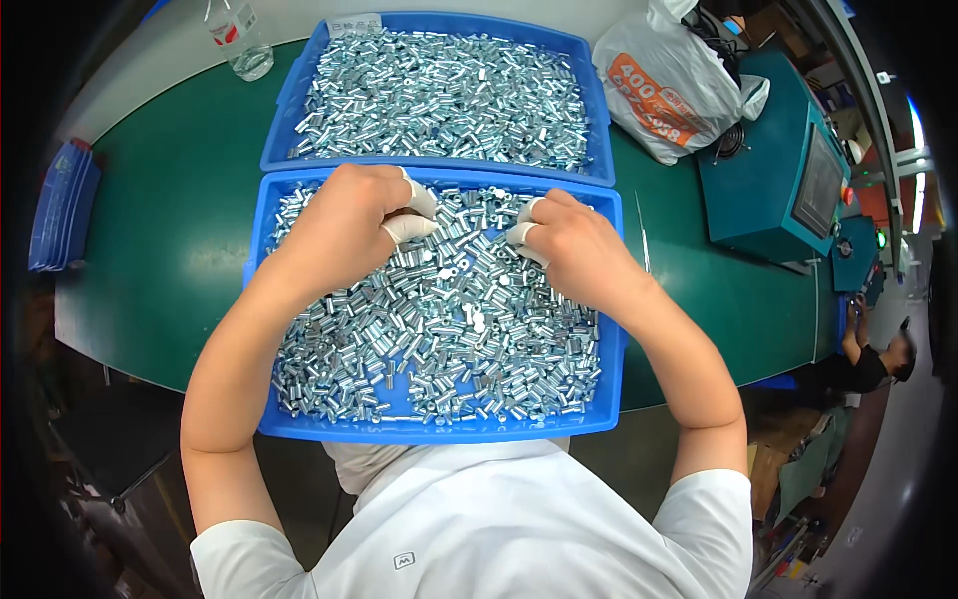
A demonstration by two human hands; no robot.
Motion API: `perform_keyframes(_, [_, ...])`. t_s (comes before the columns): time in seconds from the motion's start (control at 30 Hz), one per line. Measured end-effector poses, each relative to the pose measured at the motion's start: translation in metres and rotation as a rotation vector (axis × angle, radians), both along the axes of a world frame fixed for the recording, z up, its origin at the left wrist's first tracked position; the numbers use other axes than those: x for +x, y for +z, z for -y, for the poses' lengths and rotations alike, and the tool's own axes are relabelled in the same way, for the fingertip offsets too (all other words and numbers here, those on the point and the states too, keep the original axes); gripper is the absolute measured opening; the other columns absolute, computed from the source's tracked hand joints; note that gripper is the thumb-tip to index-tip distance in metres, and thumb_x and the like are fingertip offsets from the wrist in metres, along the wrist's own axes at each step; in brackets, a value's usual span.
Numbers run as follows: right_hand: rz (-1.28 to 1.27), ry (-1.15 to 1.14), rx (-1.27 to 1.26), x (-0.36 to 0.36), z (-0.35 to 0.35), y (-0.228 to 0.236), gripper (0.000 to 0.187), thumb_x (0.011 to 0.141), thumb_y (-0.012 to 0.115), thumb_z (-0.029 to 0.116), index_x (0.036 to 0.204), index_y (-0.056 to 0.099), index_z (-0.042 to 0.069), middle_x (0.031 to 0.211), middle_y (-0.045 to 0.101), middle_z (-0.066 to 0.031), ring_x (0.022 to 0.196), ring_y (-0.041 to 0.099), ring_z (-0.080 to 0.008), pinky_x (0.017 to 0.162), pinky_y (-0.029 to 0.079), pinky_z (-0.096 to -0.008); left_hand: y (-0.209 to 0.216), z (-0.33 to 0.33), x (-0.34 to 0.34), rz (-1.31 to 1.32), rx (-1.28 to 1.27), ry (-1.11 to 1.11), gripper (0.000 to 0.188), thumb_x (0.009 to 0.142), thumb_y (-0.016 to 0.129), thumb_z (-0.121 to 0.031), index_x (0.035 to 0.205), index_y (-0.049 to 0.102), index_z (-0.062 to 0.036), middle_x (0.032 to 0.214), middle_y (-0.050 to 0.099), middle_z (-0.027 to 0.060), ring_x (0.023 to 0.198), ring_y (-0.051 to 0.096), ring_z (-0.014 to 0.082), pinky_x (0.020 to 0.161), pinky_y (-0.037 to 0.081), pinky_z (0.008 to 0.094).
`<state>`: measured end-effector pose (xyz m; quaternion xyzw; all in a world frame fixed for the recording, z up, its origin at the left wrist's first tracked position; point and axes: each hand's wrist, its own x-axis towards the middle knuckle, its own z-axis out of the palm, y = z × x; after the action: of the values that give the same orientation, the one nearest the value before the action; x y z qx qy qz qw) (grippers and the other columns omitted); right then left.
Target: The recorder is manually inspecting and sorting small metal fasteners from a bin at a workstation.
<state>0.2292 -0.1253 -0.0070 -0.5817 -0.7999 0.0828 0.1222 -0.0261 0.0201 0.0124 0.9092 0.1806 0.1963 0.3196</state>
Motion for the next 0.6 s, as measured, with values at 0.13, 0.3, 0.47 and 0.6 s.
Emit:
perform_keyframes(0.13, [0.091,0.031,-0.048,0.001,-0.006,0.007,0.029,0.070,0.065,-0.010,0.094,0.074,0.004,0.098,0.066,-0.0076,0.099,0.061,-0.0294,0.085,0.054,-0.0421,0.009,0.011,-0.012,-0.101,-0.025,0.082,0.010,0.084,0.078,-0.007,0.092,0.075,-0.0003,0.086,0.072,0.0177,0.079,0.070,0.0336,0.073,0.055,0.0411])
perform_keyframes(0.3, [0.166,0.067,-0.019,-0.005,-0.010,0.011,0.013,0.072,0.064,-0.005,0.082,0.069,0.003,0.093,0.064,-0.0085,0.099,0.061,-0.0290,0.085,0.053,-0.0422,0.000,0.035,-0.039,-0.184,-0.080,0.229,0.011,0.085,0.079,-0.005,0.094,0.074,-0.0008,0.087,0.072,0.0179,0.080,0.071,0.0347,0.071,0.056,0.0402])
perform_keyframes(0.47, [0.229,0.140,0.050,0.002,-0.013,0.003,0.018,0.073,0.066,-0.002,0.090,0.069,0.004,0.095,0.063,-0.0082,0.101,0.061,-0.0284,0.086,0.052,-0.0417,-0.010,0.042,-0.040,-0.209,0.138,0.125,0.018,0.083,0.074,0.002,0.101,0.073,-0.0033,0.088,0.064,0.0124,0.084,0.067,0.0347,0.071,0.055,0.0440])
perform_keyframes(0.6, [0.107,0.115,0.069,0.008,-0.006,0.002,0.025,0.072,0.069,-0.004,0.095,0.067,0.005,0.097,0.062,-0.0098,0.102,0.060,-0.0293,0.088,0.051,-0.0424,-0.014,0.040,-0.043,-0.303,0.287,0.071,0.026,0.078,0.070,0.007,0.101,0.073,-0.0045,0.089,0.060,0.0110,0.089,0.065,0.0333,0.074,0.055,0.0454])
